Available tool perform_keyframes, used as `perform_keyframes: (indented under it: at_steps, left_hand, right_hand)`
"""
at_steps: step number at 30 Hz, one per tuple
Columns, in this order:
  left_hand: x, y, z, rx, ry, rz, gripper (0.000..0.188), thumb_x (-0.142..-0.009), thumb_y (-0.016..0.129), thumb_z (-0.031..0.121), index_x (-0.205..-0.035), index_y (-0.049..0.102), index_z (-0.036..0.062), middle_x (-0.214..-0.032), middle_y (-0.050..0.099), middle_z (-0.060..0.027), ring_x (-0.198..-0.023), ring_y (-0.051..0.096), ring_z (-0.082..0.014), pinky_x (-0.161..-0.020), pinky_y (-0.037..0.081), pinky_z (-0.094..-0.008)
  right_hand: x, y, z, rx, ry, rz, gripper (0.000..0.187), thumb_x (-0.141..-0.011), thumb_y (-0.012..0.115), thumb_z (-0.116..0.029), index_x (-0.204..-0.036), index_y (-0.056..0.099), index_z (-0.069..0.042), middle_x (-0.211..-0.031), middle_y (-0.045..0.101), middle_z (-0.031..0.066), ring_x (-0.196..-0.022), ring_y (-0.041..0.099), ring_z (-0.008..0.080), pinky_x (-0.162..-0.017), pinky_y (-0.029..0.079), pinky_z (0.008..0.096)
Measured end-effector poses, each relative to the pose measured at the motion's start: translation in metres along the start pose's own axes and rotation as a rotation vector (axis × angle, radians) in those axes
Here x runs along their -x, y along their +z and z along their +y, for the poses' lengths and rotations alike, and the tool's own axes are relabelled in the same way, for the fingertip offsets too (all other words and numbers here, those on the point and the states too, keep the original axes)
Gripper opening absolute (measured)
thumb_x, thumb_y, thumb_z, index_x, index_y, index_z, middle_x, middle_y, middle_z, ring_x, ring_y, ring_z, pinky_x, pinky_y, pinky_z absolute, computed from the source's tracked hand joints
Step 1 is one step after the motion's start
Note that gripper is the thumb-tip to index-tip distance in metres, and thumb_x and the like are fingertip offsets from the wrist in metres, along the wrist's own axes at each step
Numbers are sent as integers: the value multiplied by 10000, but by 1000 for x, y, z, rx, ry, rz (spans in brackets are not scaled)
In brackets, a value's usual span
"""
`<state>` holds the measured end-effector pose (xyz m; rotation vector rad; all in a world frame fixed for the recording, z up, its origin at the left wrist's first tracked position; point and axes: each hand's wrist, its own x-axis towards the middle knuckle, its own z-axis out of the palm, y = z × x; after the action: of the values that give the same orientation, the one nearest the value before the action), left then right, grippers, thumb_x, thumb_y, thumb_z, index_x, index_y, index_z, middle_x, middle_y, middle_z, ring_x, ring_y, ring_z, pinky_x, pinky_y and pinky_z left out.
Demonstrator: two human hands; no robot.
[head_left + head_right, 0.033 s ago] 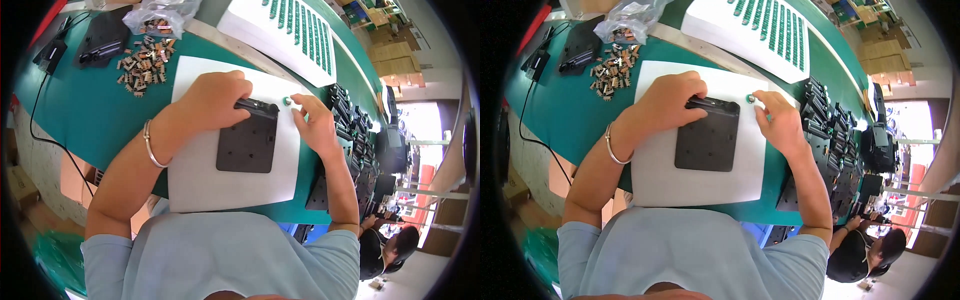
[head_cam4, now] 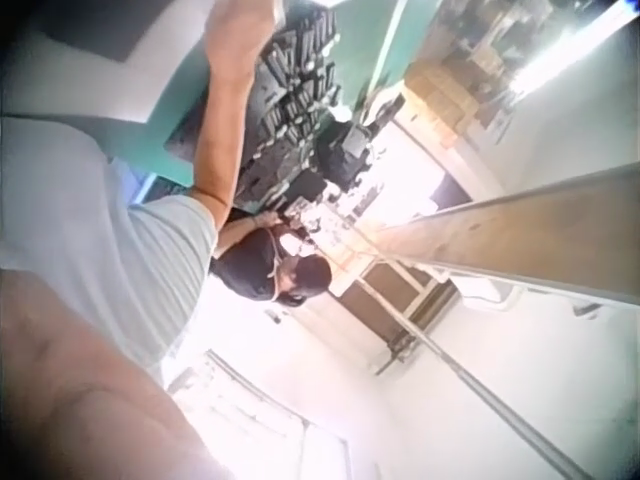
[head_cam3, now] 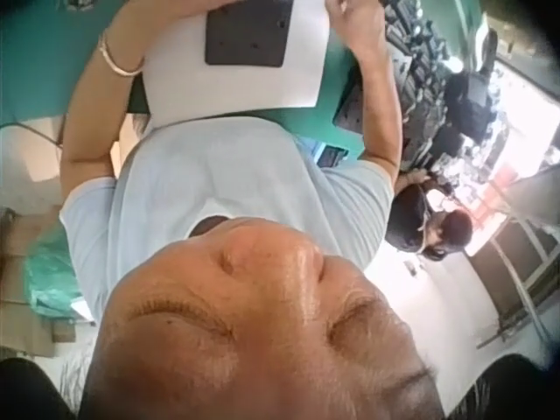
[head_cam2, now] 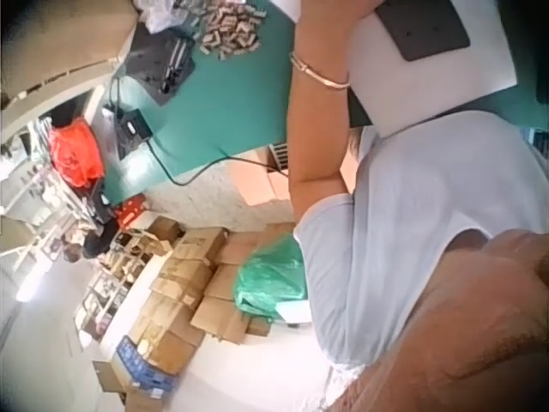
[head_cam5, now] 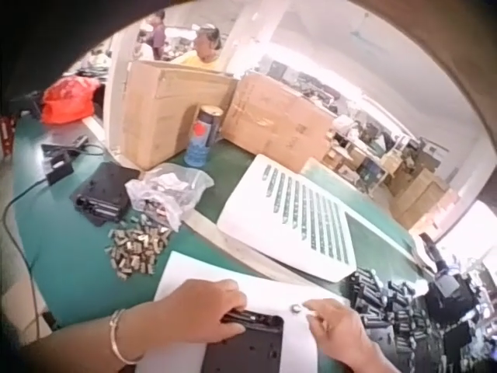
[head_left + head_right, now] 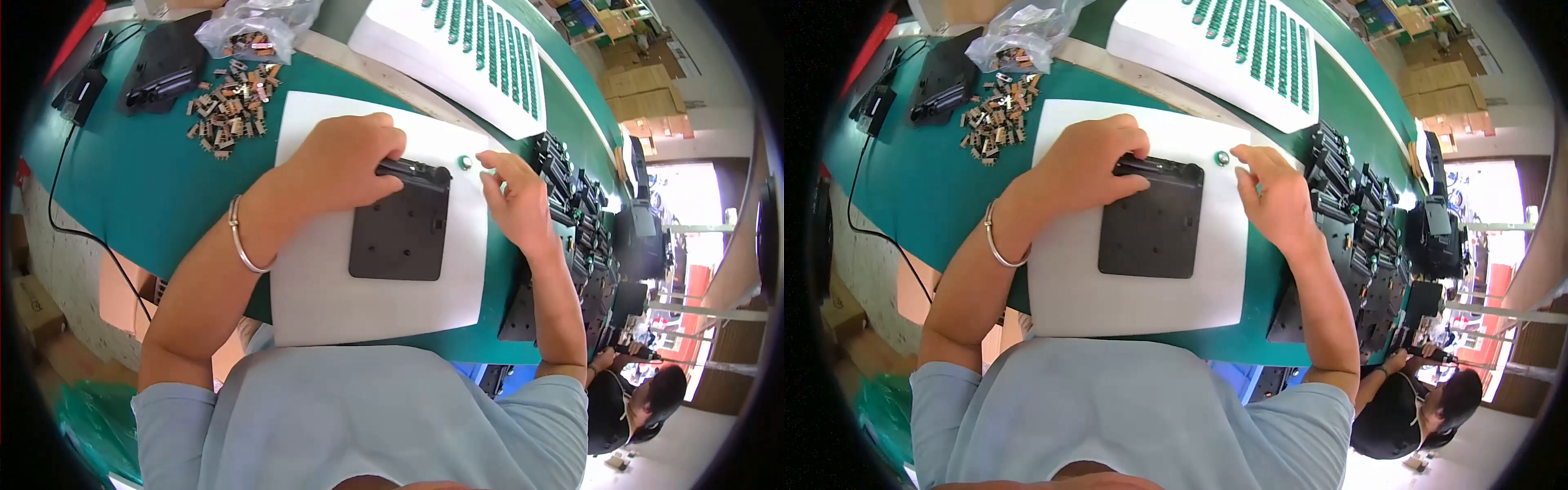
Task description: The person assembles small internal components and circuit board parts into a plastic casing by hand, taking them from a tray and fitting them into the casing.
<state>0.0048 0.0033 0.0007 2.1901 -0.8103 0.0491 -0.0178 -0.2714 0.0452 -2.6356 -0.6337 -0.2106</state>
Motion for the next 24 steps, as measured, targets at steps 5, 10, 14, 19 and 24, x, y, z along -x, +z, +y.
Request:
perform_keyframes:
  at_steps: [5, 10, 14, 19, 24]
  left_hand:
    - [-1, -3, 3, 1, 1, -41, 254, -702, 746, 152, -901, 618, 61, -892, 598, -95, -798, 597, -309, -706, 486, -381]
    - [0, -2, 1, -9, 54, -13, 277, -727, 736, 140, -982, 659, 67, -918, 612, -96, -828, 609, -305, -731, 494, -376]
    - [-2, 0, -1, 7, 78, -9, 286, -734, 734, 136, -1003, 665, 68, -943, 617, -96, -845, 616, -304, -740, 500, -376]
    - [2, -1, 8, -13, 20, -8, 293, -740, 748, 153, -1013, 671, 79, -982, 621, -92, -840, 629, -298, -730, 510, -372]
    - [2, 2, 8, -48, 13, 13, 286, -747, 749, 164, -1010, 669, 86, -972, 620, -83, -823, 631, -294, -714, 508, -368]
  right_hand:
    - [4, -8, 13, -21, 112, -35, 286, -815, 663, -8, -1099, 651, -38, -938, 666, 136, -656, 606, 229, -650, 504, 327]
    - [-10, -3, 14, -106, 161, -140, 307, -809, 694, -67, -1116, 669, -67, -931, 662, 105, -656, 601, 184, -651, 504, 311]
    - [-12, 6, 22, -150, 155, -163, 225, -812, 706, -106, -1034, 697, -71, -885, 640, 97, -660, 600, 188, -635, 496, 308]
    - [-14, 7, 20, -125, 110, -140, 165, -811, 720, -130, -950, 688, -47, -848, 622, 93, -647, 590, 197, -604, 483, 319]
    - [-19, 2, 4, -85, 77, -112, 151, -830, 712, -131, -939, 679, -32, -859, 632, 90, -643, 592, 178, -593, 479, 305]
